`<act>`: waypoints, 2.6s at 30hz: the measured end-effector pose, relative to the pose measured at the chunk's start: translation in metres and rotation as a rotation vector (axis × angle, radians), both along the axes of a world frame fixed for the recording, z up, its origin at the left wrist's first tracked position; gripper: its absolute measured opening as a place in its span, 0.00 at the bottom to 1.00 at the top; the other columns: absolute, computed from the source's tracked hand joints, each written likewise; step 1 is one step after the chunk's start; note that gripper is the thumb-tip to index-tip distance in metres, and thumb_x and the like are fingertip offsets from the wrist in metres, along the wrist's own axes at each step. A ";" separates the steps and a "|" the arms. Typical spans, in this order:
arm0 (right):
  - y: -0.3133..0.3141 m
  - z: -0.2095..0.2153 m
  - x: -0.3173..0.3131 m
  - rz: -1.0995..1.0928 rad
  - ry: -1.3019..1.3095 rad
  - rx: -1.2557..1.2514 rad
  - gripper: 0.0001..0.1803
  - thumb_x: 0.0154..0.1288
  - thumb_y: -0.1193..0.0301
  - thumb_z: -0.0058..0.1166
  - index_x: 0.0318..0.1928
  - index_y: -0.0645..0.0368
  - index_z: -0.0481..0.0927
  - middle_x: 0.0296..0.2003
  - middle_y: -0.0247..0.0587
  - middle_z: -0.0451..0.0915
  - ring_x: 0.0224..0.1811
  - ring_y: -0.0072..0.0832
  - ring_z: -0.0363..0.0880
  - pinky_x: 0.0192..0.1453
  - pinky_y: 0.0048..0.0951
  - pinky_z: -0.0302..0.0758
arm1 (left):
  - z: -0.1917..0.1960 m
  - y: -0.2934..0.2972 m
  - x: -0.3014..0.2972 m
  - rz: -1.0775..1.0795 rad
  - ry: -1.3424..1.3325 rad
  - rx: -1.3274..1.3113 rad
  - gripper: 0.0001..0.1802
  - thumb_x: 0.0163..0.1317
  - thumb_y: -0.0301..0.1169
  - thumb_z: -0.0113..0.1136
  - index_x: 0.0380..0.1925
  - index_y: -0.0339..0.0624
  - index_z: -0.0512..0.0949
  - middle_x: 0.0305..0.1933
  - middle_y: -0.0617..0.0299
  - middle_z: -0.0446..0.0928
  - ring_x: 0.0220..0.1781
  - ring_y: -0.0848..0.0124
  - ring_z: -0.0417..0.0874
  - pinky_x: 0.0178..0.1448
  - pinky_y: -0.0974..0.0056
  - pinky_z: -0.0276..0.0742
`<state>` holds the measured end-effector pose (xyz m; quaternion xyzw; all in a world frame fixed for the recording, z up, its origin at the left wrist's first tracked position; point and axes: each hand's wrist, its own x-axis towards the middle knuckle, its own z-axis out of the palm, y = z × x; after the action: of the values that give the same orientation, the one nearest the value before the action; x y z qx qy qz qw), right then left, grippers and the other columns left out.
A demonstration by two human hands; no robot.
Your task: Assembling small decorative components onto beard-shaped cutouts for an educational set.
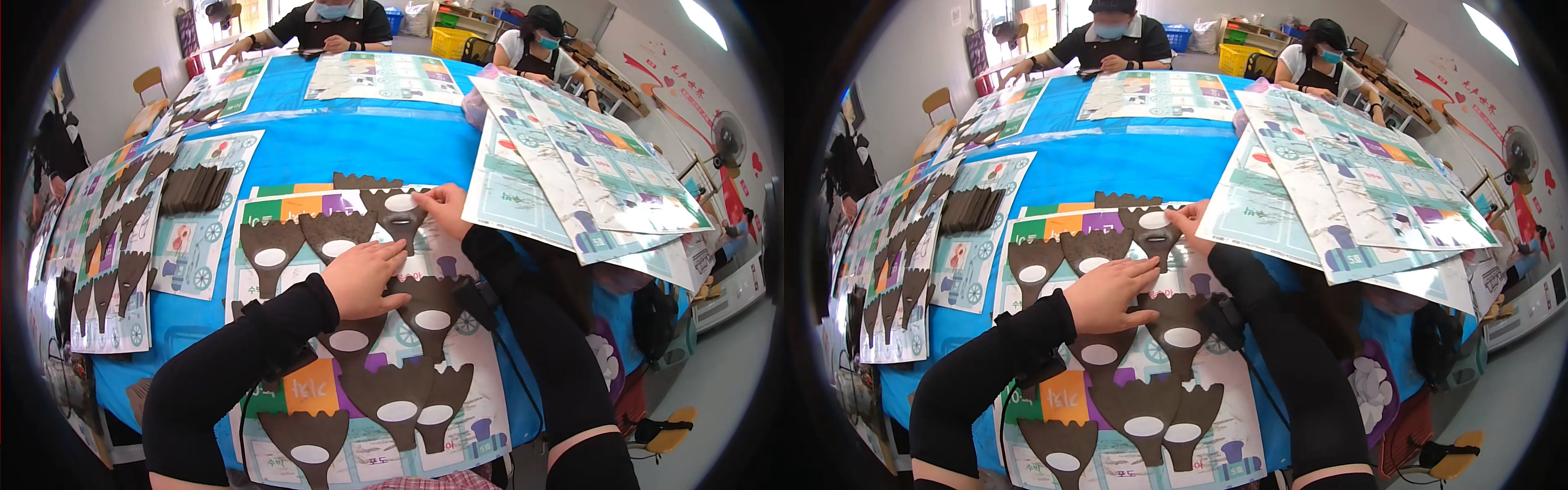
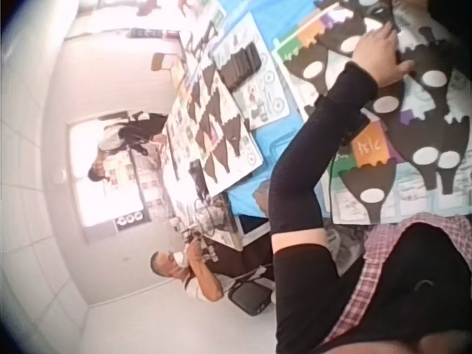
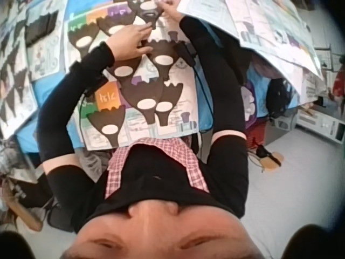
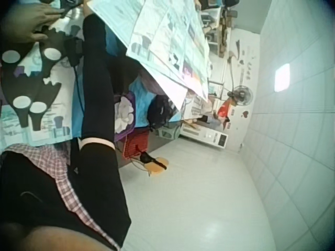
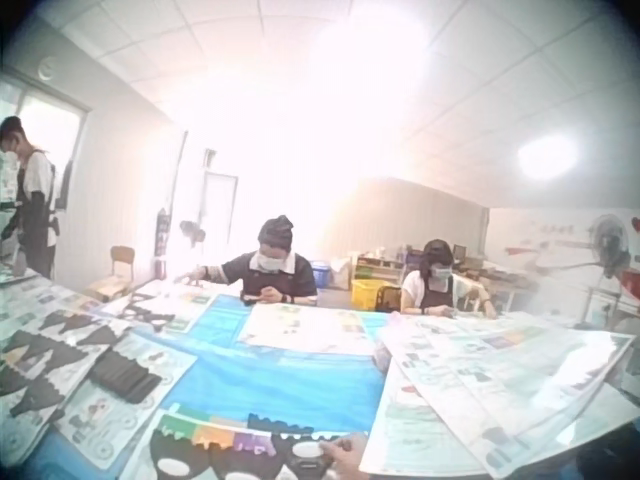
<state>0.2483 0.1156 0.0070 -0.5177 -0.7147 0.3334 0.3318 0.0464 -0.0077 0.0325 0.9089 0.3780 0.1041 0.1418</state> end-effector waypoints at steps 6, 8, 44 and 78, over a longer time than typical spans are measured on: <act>0.010 -0.020 0.010 0.102 -0.188 -0.074 0.23 0.60 0.50 0.59 0.31 0.62 0.85 0.19 0.39 0.78 0.22 0.26 0.75 0.30 0.32 0.72 | -0.006 -0.006 -0.001 0.043 -0.046 0.051 0.38 0.58 0.46 0.60 0.60 0.26 0.65 0.67 0.41 0.63 0.68 0.52 0.66 0.72 0.56 0.59; 0.012 -0.032 0.015 0.072 -0.234 0.107 0.25 0.59 0.49 0.59 0.31 0.62 0.85 0.22 0.42 0.79 0.25 0.29 0.76 0.32 0.34 0.73 | -0.005 -0.005 0.001 0.031 -0.058 0.066 0.39 0.58 0.46 0.61 0.60 0.26 0.64 0.67 0.41 0.63 0.68 0.52 0.65 0.72 0.56 0.59; 0.017 -0.033 0.022 -0.157 0.104 0.178 0.25 0.67 0.52 0.55 0.32 0.66 0.77 0.30 0.38 0.81 0.33 0.19 0.78 0.39 0.22 0.72 | 0.016 0.043 0.018 0.023 0.195 0.156 0.40 0.61 0.55 0.53 0.62 0.32 0.66 0.62 0.53 0.71 0.56 0.57 0.73 0.59 0.62 0.69; -0.349 -0.005 0.101 0.094 0.605 -0.446 0.28 0.62 0.80 0.53 0.62 0.65 0.63 0.52 0.40 0.74 0.53 0.25 0.73 0.58 0.27 0.70 | -0.018 -0.353 -0.086 0.399 -1.853 -0.705 0.34 0.68 0.51 0.44 0.66 0.40 0.60 0.67 0.57 0.65 0.66 0.60 0.69 0.67 0.57 0.67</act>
<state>0.3488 -0.2337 0.0024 -0.4219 -0.5173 0.6334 0.3913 -0.0395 -0.3606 0.0141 0.2968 0.2733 0.6731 0.6198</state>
